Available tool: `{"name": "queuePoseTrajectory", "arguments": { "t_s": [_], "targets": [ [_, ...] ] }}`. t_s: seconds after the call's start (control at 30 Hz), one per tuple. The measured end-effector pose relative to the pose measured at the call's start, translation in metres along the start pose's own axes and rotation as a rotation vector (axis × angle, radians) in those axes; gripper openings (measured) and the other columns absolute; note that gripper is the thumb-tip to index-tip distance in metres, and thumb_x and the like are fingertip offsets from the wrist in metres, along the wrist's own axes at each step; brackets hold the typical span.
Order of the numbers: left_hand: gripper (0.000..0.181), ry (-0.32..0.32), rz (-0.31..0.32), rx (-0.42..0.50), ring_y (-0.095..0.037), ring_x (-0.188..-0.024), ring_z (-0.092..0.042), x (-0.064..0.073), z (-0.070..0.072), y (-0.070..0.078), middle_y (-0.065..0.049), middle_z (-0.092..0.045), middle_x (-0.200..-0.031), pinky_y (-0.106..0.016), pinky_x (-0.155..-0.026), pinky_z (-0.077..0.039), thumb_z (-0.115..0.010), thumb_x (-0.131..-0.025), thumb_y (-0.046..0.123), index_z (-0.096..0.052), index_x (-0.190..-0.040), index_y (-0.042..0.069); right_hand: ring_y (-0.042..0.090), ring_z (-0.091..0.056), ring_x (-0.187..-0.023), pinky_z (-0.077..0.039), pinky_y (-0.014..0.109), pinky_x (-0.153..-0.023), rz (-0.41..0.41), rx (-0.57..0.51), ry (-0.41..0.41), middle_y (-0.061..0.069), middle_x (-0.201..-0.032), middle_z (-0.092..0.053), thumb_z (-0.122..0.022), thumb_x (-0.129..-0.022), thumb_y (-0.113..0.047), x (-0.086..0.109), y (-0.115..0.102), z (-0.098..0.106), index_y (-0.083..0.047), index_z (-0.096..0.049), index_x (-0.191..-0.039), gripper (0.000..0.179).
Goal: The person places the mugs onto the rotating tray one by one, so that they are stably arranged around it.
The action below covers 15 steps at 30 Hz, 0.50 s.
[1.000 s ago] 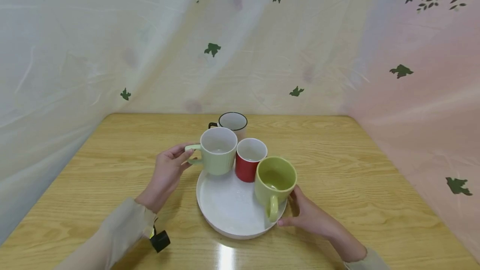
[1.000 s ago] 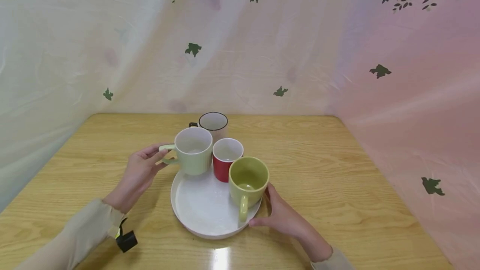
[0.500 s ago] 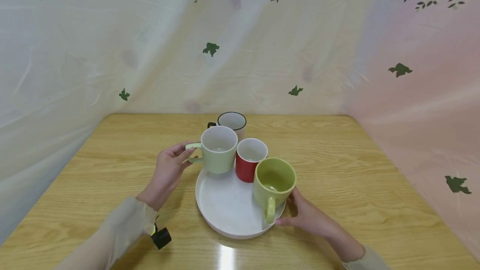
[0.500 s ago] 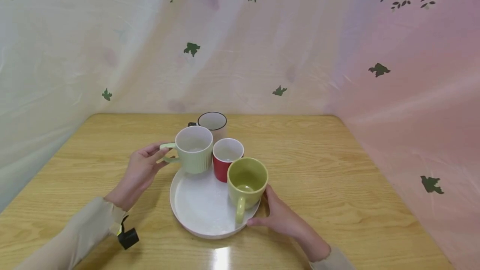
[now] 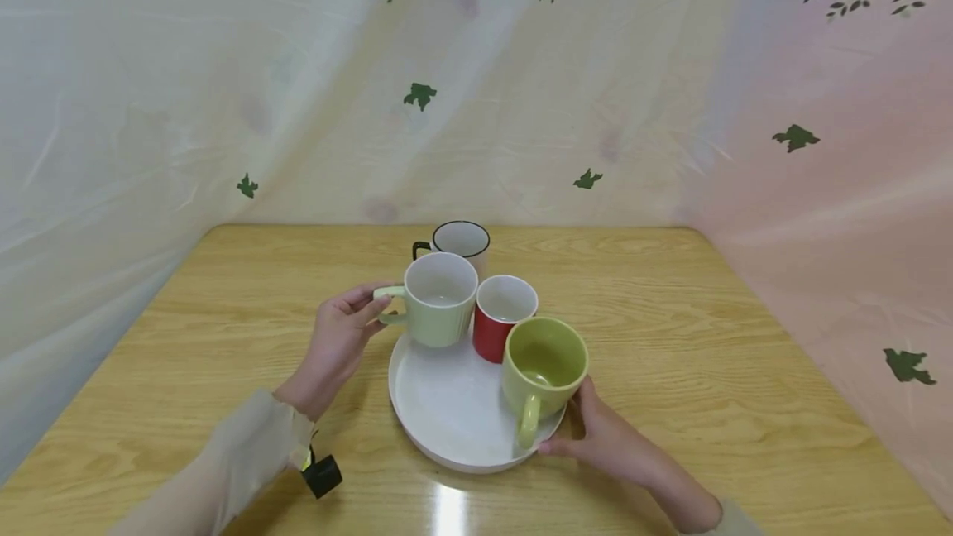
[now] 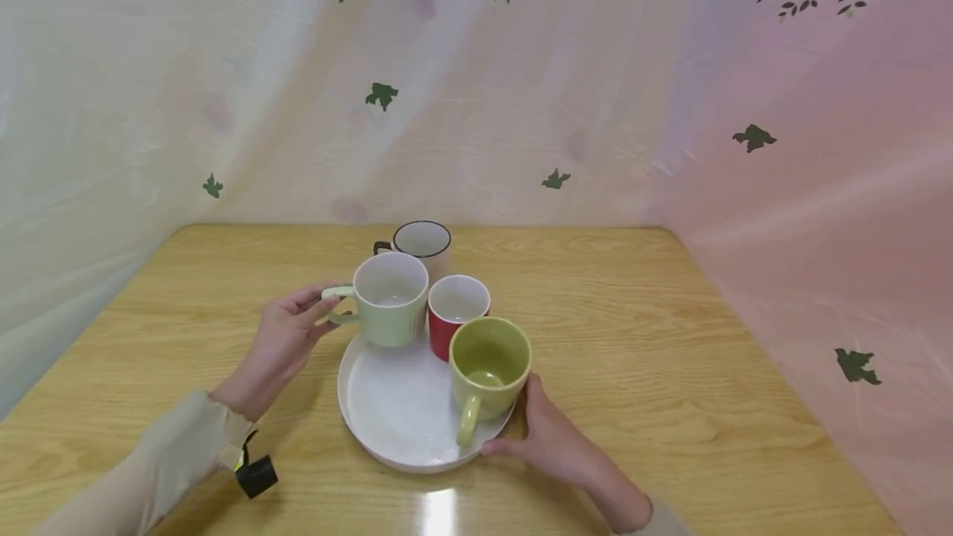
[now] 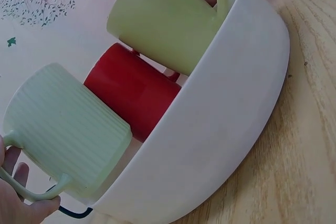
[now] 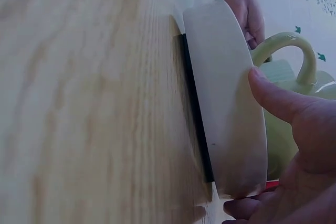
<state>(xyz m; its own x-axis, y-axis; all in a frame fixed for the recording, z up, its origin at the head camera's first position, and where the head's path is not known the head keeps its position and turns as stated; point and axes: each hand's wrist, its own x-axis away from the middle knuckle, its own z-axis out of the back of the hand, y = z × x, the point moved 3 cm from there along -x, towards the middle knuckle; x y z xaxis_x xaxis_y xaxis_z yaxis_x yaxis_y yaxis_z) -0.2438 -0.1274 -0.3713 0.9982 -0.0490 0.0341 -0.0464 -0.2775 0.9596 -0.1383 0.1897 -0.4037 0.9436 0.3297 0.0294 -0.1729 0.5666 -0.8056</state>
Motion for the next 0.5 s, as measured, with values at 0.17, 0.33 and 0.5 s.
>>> {"name": "queuePoseTrajectory", "arguments": {
  "t_s": [0.17,0.33,0.5],
  "targets": [
    [0.027,0.005,0.005,-0.008,-0.003,-0.083,-0.066,0.0037,-0.0015,0.0003,0.014,-0.072,-0.089,-0.02,-0.084,-0.058,-0.056,-0.095,0.001,-0.073,-0.094,0.021,0.043,-0.021,-0.145,-0.015,0.059,-0.116,-0.009,0.011,0.019,0.028,-0.155,-0.026,-0.082,-0.075,-0.037,0.0012,0.0007,-0.0025,0.001,-0.009,-0.15,0.112],
    [0.031,0.001,0.01,-0.007,-0.005,-0.083,-0.066,0.0059,-0.0022,-0.0006,0.013,-0.072,-0.089,-0.021,-0.086,-0.058,-0.056,-0.095,0.0,-0.072,-0.089,0.026,0.042,-0.02,-0.146,-0.015,0.057,-0.117,-0.034,0.001,0.019,0.028,-0.155,-0.027,-0.08,-0.077,-0.037,0.0037,0.0002,-0.0035,0.002,-0.011,-0.149,0.107],
    [0.025,-0.002,0.01,-0.014,-0.006,-0.087,-0.067,0.0076,-0.0022,-0.0025,0.013,-0.071,-0.092,-0.024,-0.09,-0.057,-0.056,-0.096,0.001,-0.072,-0.097,0.02,0.044,-0.018,-0.145,-0.014,0.057,-0.118,-0.066,-0.002,0.013,0.032,-0.154,-0.024,-0.077,-0.081,-0.035,0.0064,-0.0016,-0.0033,0.005,-0.017,-0.145,0.096]
  ]
}}
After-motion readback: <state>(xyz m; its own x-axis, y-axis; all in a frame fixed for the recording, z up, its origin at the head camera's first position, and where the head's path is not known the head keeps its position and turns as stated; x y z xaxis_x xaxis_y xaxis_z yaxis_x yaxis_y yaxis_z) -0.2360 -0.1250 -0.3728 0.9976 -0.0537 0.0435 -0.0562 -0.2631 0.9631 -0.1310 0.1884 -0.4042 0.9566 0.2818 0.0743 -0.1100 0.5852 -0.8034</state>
